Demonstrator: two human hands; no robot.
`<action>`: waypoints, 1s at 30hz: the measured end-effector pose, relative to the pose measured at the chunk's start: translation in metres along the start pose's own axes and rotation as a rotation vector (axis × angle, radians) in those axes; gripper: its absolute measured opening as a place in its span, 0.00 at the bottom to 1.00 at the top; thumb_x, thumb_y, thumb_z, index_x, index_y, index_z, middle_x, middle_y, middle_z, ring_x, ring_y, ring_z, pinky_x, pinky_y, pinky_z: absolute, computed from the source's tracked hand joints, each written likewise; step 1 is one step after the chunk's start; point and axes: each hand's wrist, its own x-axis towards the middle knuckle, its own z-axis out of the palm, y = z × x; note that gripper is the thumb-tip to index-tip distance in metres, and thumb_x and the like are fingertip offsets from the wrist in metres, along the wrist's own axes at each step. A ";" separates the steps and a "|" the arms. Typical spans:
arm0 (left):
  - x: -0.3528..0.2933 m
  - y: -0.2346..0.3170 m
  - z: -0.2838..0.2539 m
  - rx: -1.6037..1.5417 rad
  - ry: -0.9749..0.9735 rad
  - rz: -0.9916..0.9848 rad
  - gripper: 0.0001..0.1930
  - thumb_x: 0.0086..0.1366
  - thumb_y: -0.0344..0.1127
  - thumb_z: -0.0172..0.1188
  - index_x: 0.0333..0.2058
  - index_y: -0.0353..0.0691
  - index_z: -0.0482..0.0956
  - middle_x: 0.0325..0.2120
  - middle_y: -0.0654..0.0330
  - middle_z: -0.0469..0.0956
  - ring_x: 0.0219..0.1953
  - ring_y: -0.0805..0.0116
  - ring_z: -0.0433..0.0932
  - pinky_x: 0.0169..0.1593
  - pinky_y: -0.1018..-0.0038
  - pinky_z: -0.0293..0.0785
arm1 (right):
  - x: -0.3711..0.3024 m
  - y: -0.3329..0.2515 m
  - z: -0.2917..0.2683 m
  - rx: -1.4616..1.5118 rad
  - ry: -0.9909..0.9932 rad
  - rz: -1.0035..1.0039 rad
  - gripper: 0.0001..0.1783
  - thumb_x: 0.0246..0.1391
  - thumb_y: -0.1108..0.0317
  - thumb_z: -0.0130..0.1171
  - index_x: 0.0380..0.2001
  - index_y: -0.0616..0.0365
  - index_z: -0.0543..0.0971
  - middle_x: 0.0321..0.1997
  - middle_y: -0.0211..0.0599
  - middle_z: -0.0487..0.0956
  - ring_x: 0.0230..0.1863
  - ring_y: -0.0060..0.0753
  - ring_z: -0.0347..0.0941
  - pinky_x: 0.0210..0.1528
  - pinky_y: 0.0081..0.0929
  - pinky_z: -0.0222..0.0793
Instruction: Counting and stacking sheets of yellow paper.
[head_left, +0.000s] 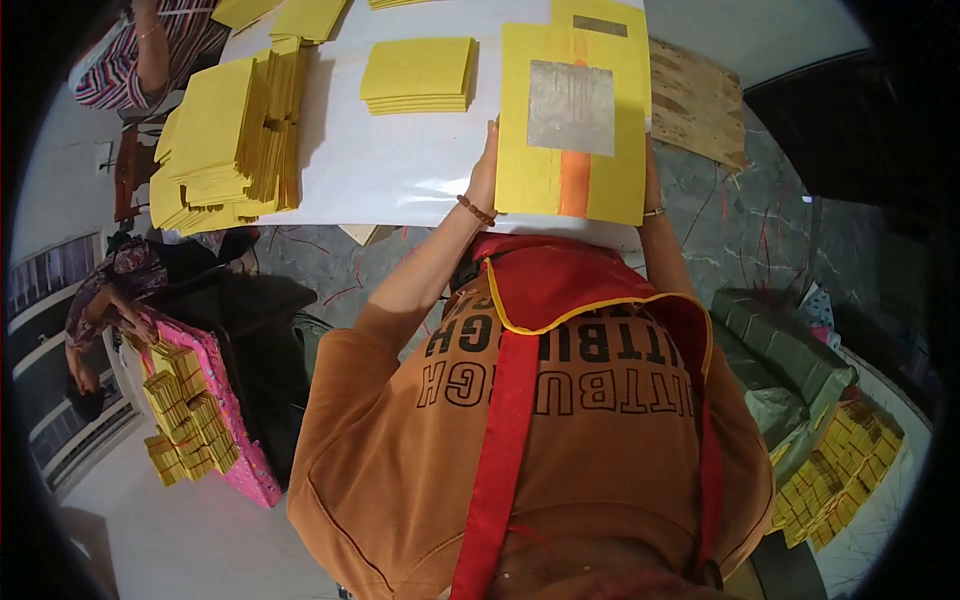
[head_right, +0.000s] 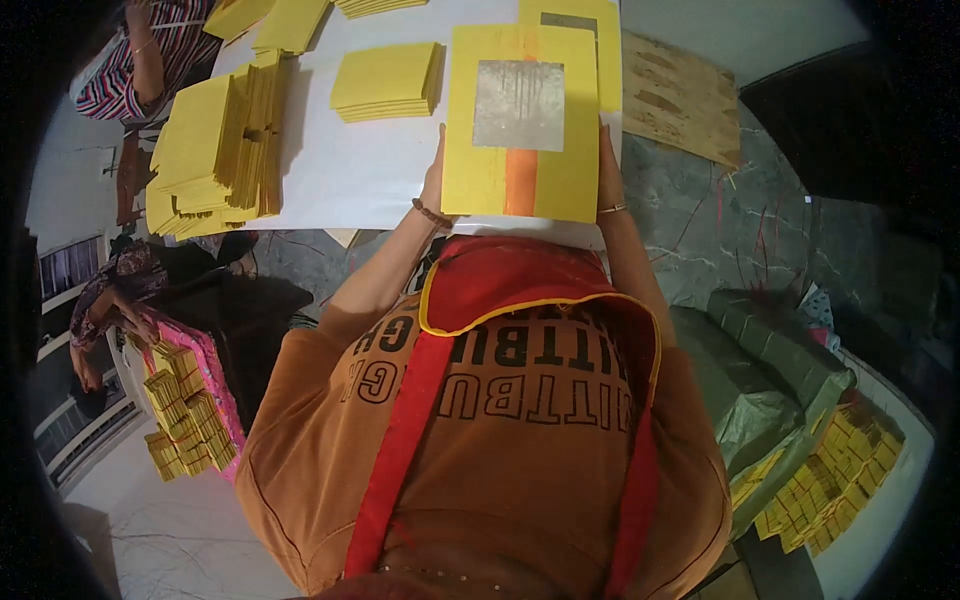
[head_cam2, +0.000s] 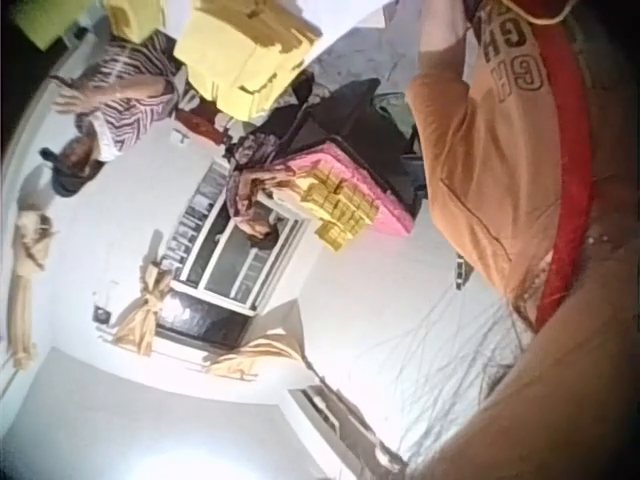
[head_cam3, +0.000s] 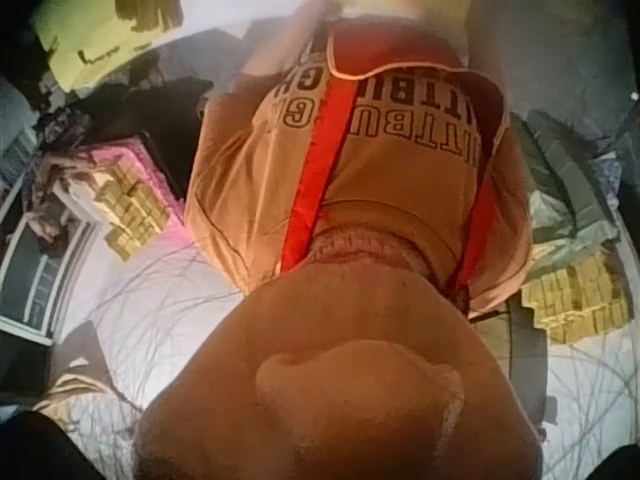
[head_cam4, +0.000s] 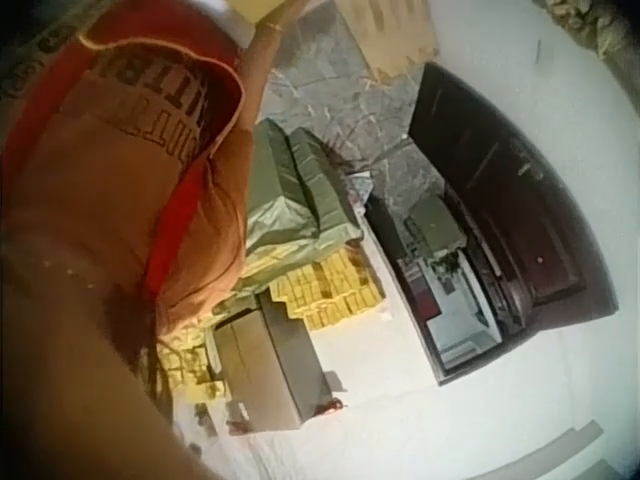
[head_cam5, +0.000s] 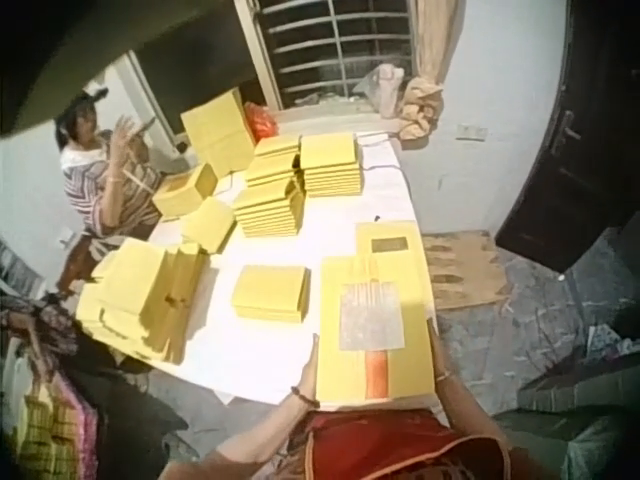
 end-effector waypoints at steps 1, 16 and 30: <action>0.001 0.001 0.000 -0.020 -0.035 -0.036 0.31 0.66 0.59 0.31 0.60 0.45 0.55 0.53 0.59 0.64 0.53 0.67 0.66 0.53 0.72 0.67 | 0.003 0.002 -0.005 0.003 0.010 0.002 0.30 0.62 0.45 0.31 0.61 0.51 0.58 0.57 0.28 0.65 0.55 0.24 0.63 0.54 0.22 0.61; -0.054 0.107 0.054 1.507 -0.360 0.844 0.20 0.58 0.42 0.57 0.46 0.38 0.71 0.44 0.56 0.71 0.44 0.64 0.68 0.48 0.69 0.63 | -0.034 -0.077 0.005 -1.153 -0.337 -0.914 0.20 0.55 0.54 0.48 0.46 0.53 0.75 0.54 0.34 0.72 0.62 0.41 0.58 0.62 0.34 0.46; -0.063 0.104 0.075 1.480 -0.665 0.794 0.08 0.56 0.31 0.57 0.34 0.35 0.77 0.27 0.55 0.73 0.30 0.58 0.72 0.33 0.70 0.68 | -0.024 -0.069 0.001 -0.941 -0.492 -0.544 0.20 0.60 0.56 0.40 0.39 0.59 0.77 0.46 0.34 0.76 0.62 0.38 0.57 0.62 0.34 0.50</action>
